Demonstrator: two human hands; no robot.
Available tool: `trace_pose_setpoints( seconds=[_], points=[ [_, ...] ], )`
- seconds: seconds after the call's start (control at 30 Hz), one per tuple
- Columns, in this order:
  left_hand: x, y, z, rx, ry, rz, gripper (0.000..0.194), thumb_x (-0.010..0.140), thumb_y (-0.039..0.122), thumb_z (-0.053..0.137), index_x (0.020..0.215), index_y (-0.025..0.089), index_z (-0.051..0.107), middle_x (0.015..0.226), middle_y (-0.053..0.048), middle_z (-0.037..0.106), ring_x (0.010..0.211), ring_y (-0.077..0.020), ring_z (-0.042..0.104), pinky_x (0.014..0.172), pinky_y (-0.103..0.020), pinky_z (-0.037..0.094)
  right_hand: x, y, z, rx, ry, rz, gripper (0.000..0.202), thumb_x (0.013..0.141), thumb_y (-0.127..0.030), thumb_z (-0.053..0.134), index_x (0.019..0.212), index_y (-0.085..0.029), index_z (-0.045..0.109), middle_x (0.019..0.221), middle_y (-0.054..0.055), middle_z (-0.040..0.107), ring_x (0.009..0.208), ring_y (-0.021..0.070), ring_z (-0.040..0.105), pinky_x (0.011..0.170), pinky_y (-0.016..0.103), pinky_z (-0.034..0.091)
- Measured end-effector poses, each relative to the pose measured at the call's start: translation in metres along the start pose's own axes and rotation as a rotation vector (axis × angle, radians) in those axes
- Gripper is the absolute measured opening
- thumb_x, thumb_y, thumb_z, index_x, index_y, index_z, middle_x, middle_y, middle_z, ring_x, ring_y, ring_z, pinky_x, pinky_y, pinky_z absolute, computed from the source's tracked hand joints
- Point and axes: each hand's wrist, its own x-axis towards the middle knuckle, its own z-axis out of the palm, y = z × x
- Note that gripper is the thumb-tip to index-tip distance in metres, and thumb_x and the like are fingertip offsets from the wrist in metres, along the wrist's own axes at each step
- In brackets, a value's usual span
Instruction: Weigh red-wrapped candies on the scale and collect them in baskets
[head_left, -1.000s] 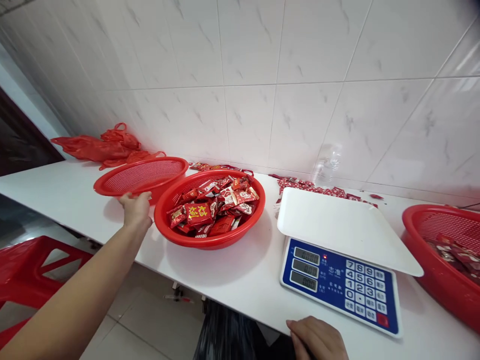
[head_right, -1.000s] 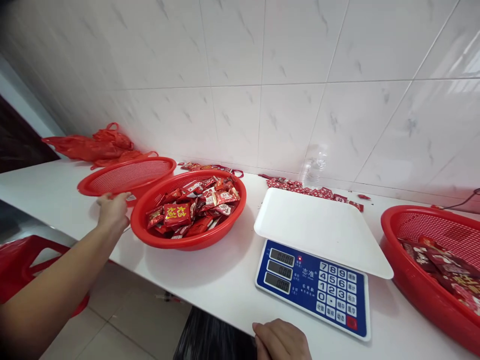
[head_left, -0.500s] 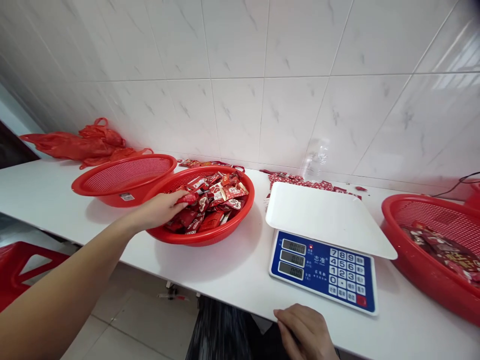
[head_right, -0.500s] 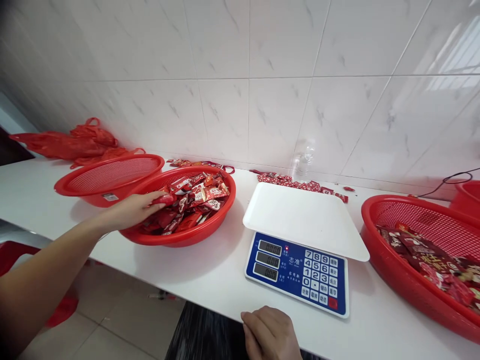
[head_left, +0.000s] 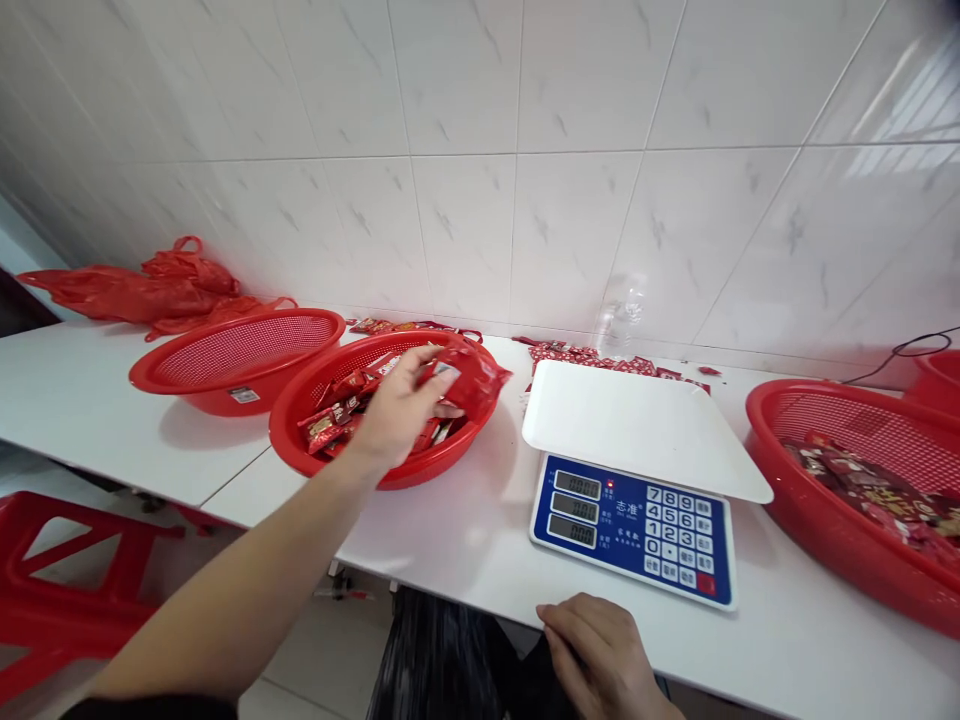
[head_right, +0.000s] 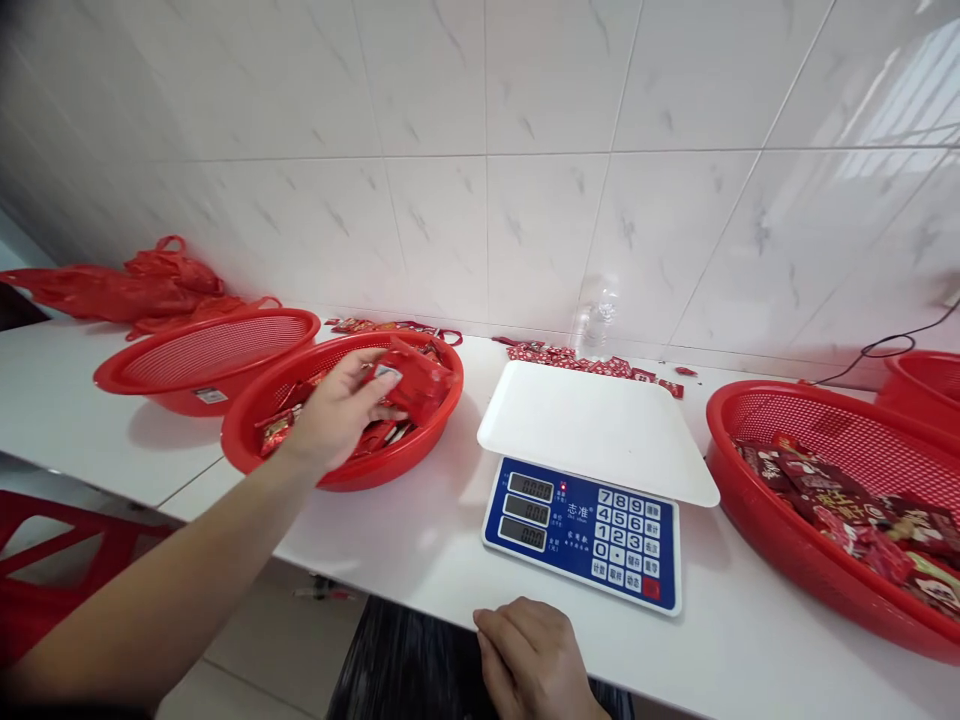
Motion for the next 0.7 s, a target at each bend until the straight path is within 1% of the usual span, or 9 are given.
trace_pose_setpoints(
  seconds=[0.07,0.13,0.2,0.27,0.33,0.43,0.5,0.57,0.7],
  points=[
    [-0.001,-0.007,0.033,0.261,-0.077,0.231,0.033,0.086,0.026,0.056,0.118,0.023,0.051,0.122,-0.007,0.059,0.102,-0.0213,0.062,0.087,-0.04,0.053,-0.001,0.0,0.0,0.012,-0.007,0.002,0.024,0.084,-0.006,0.051,0.104,-0.015,0.06,0.07,0.004,0.066,0.057,0.0141,0.061,0.054,0.025,0.049],
    [-0.001,-0.011,0.064,0.476,-0.234,0.421,0.033,0.089,0.024,0.05,0.122,0.023,0.05,0.125,-0.009,0.058,0.114,-0.0233,0.055,0.1,-0.044,0.043,-0.001,0.001,0.001,0.009,-0.009,-0.004,0.024,0.084,-0.006,0.051,0.104,-0.015,0.059,0.069,0.005,0.066,0.057,0.0144,0.061,0.054,0.026,0.049],
    [0.0,-0.013,0.084,0.627,-0.415,0.51,0.039,0.089,0.025,0.05,0.128,0.024,0.047,0.135,-0.01,0.051,0.124,-0.0251,0.047,0.105,-0.045,0.037,-0.002,0.001,0.001,-0.007,-0.004,-0.015,0.023,0.084,-0.006,0.052,0.104,-0.015,0.06,0.071,0.005,0.066,0.058,0.0149,0.061,0.055,0.026,0.05],
    [0.002,-0.01,0.087,0.777,-0.514,0.502,0.038,0.089,0.028,0.051,0.126,0.023,0.049,0.136,-0.01,0.049,0.124,-0.0263,0.047,0.101,-0.044,0.039,-0.001,0.002,0.001,-0.017,0.007,-0.025,0.023,0.084,-0.006,0.052,0.104,-0.015,0.06,0.071,0.005,0.066,0.058,0.0147,0.061,0.055,0.026,0.05],
    [0.006,-0.004,0.07,0.953,-0.471,0.42,0.026,0.09,0.031,0.046,0.112,0.022,0.057,0.12,-0.01,0.06,0.11,-0.0261,0.056,0.09,-0.041,0.045,-0.001,0.002,0.0,-0.015,0.021,-0.022,0.022,0.084,-0.006,0.053,0.103,-0.014,0.06,0.071,0.005,0.066,0.057,0.0144,0.061,0.054,0.026,0.049],
    [0.013,0.003,0.02,1.224,-0.33,0.188,0.022,0.088,0.038,0.045,0.091,0.022,0.06,0.09,-0.007,0.067,0.083,-0.0254,0.061,0.073,-0.037,0.045,0.0,0.002,0.0,-0.006,0.032,-0.024,0.022,0.083,-0.007,0.053,0.103,-0.014,0.06,0.07,0.005,0.066,0.057,0.0142,0.061,0.054,0.025,0.049],
    [0.016,0.002,-0.014,1.352,-0.421,0.002,0.025,0.079,0.045,0.055,0.09,0.022,0.059,0.085,-0.007,0.067,0.076,-0.0272,0.061,0.066,-0.035,0.043,0.001,0.002,0.0,-0.004,0.026,-0.046,0.021,0.083,-0.007,0.053,0.102,-0.014,0.06,0.068,0.004,0.066,0.055,0.0138,0.06,0.052,0.025,0.048],
    [0.016,0.0,-0.038,1.407,-0.482,-0.112,0.031,0.076,0.047,0.055,0.096,0.023,0.06,0.081,-0.009,0.066,0.069,-0.0277,0.061,0.061,-0.034,0.041,0.002,0.002,0.001,-0.005,0.014,-0.062,0.02,0.083,-0.008,0.053,0.101,-0.014,0.06,0.067,0.004,0.065,0.054,0.0134,0.059,0.05,0.025,0.046],
    [0.013,0.001,-0.056,1.353,-0.537,-0.2,0.037,0.076,0.035,0.051,0.11,0.025,0.057,0.07,-0.005,0.063,0.056,-0.0234,0.058,0.053,-0.03,0.038,0.002,0.002,0.002,-0.01,0.017,-0.064,0.021,0.084,-0.008,0.051,0.102,-0.015,0.06,0.067,0.004,0.066,0.053,0.0134,0.059,0.049,0.025,0.046]
  ],
)
